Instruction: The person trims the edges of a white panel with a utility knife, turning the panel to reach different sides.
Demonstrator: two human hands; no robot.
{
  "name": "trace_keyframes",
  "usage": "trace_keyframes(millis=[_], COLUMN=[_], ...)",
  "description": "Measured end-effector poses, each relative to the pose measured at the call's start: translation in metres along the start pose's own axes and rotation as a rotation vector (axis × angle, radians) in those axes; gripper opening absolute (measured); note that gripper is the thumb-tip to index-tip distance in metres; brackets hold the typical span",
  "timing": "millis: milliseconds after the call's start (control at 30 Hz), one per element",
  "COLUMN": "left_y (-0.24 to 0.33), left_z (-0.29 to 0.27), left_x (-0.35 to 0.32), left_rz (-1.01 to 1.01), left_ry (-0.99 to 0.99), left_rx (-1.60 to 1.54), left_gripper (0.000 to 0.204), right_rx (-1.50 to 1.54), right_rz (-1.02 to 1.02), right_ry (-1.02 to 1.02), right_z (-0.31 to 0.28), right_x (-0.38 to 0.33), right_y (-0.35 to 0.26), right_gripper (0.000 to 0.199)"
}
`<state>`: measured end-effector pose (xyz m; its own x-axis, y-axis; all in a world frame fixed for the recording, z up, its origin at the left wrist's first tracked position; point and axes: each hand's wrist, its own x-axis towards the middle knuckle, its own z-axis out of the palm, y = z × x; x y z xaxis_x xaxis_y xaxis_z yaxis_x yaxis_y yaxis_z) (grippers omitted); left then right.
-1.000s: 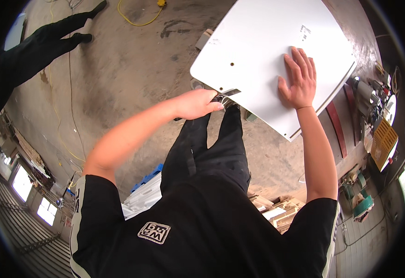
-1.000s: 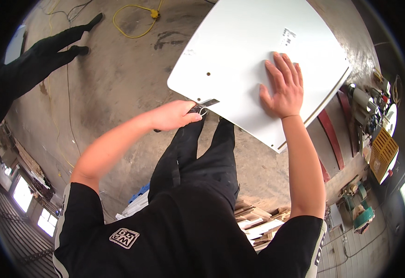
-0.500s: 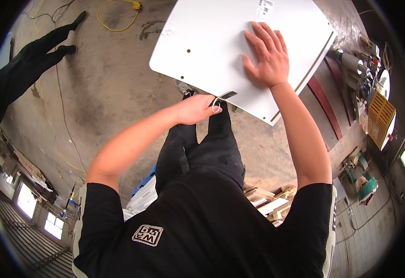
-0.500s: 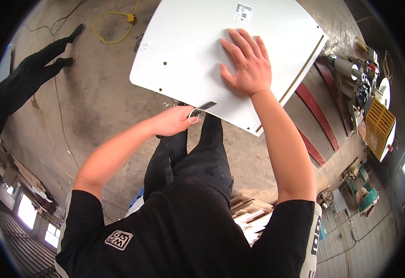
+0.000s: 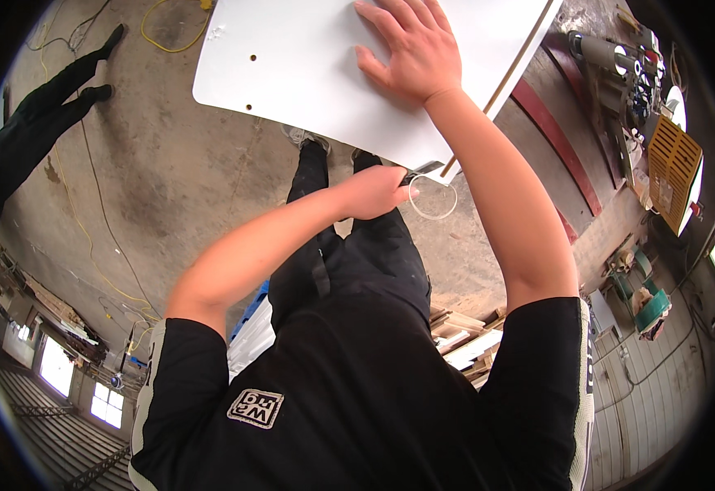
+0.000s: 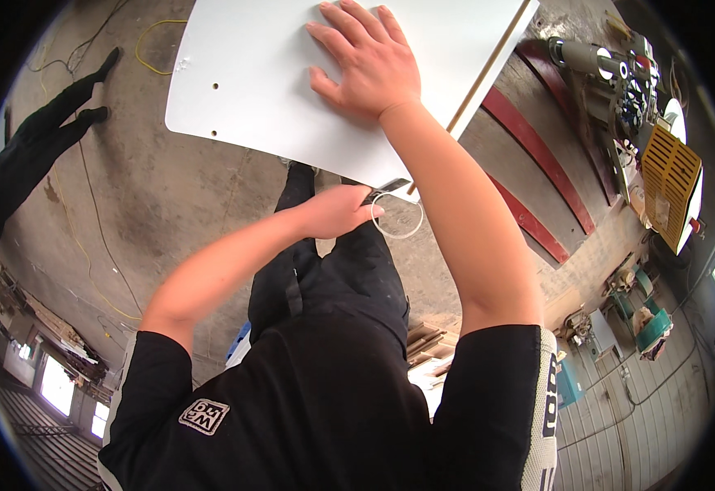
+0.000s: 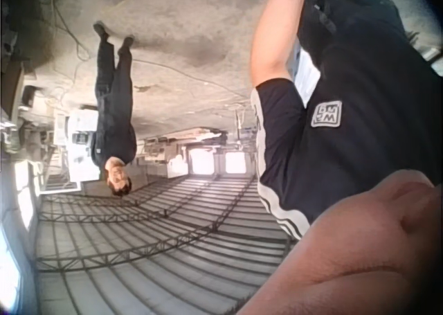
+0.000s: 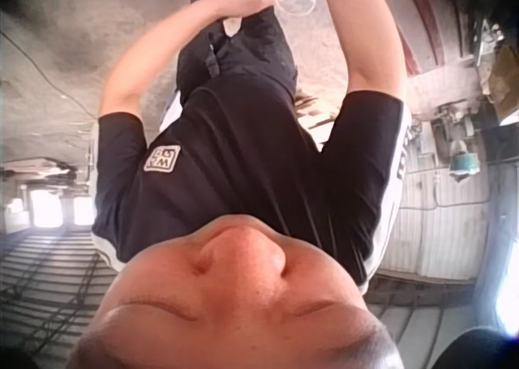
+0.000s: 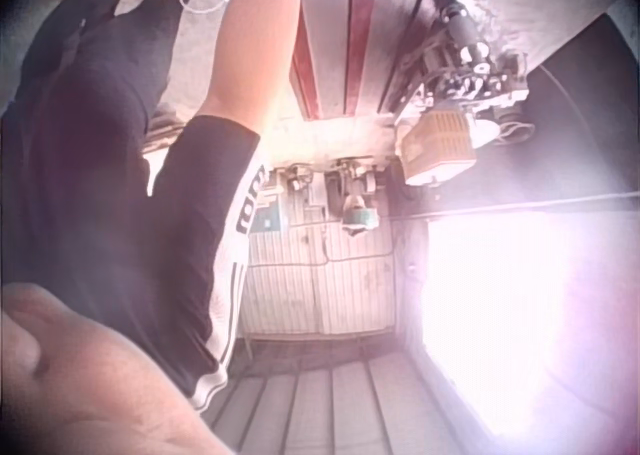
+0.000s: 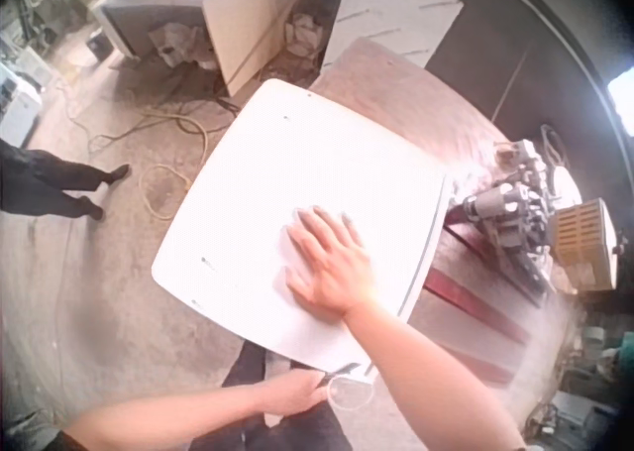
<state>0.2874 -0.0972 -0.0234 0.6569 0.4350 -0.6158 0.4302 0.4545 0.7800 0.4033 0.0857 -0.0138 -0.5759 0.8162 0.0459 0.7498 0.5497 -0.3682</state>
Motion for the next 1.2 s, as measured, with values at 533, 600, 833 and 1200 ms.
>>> trace_keyframes(millis=[533, 600, 833, 1200], left_y=[-0.128, -0.136, -0.064, -0.080], left_z=[0.066, 0.007, -0.169, -0.048], left_x=[-0.045, -0.082, -0.147, -0.123], left_rz=[-0.356, -0.414, 0.193, -0.013], left_ry=[0.546, 0.869, 1.405, 1.281], left_rx=[-0.199, -0.412, -0.700, -0.593], left_gripper=[0.033, 0.032, 0.031, 0.029], right_rx=[-0.073, -0.045, -0.017, -0.068], right_rz=[-0.037, -0.025, 0.209, 0.305], right_ry=[0.142, 0.133, 0.174, 0.023], right_z=[0.015, 0.008, -0.003, -0.023], right_x=[0.007, 0.003, -0.036, -0.026], right_y=[-0.002, 0.002, 0.001, 0.033], right_gripper=[0.055, 0.053, 0.060, 0.070])
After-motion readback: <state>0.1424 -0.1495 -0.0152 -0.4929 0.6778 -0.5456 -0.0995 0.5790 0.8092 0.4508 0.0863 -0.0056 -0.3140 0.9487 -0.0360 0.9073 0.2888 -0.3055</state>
